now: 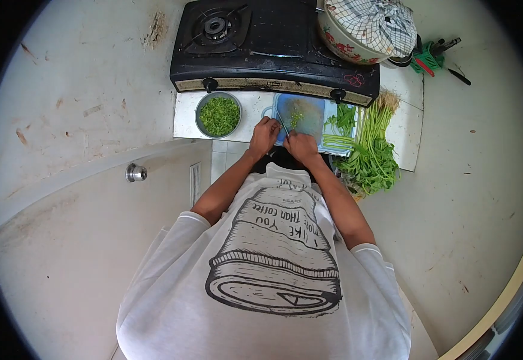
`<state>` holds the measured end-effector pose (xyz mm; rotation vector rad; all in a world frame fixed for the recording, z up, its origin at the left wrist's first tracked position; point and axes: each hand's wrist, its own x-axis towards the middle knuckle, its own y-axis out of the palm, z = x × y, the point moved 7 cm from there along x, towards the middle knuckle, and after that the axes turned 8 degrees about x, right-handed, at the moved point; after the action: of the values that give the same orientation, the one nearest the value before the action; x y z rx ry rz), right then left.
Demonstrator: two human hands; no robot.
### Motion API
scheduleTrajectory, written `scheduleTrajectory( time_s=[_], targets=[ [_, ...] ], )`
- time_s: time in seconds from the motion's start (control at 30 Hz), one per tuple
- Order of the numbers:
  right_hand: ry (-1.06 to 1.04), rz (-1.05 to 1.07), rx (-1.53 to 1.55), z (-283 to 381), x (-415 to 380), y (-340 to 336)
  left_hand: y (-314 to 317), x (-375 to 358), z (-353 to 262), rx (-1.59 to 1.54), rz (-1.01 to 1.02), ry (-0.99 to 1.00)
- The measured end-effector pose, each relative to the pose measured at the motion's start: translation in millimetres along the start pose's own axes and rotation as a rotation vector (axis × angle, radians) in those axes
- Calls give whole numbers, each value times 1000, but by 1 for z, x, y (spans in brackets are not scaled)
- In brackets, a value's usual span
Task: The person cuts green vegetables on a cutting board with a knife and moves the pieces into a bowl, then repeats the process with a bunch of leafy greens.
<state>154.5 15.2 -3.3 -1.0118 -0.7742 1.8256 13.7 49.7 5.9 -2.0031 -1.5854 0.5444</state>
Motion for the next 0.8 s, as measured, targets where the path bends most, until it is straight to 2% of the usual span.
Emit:
scheduleTrajectory(
  time_s=[0.17,0.37,0.47,0.57,0.8],
  targets=[
    [32,15,-8,-18,-8,-3,5,-1,4,-11,20,17],
    [104,-113,22,-29,-8,-27,2,5,-7,64,50,77],
    [129,-80,24,-29,-7,-22,5,11,-11,120,51,152],
    [87,18,27,-21,-10,-12,12,18,-14,86,106,121],
    [90,-26,72,-12,-14,-11,17,23,-13,45,95,129]
  ],
)
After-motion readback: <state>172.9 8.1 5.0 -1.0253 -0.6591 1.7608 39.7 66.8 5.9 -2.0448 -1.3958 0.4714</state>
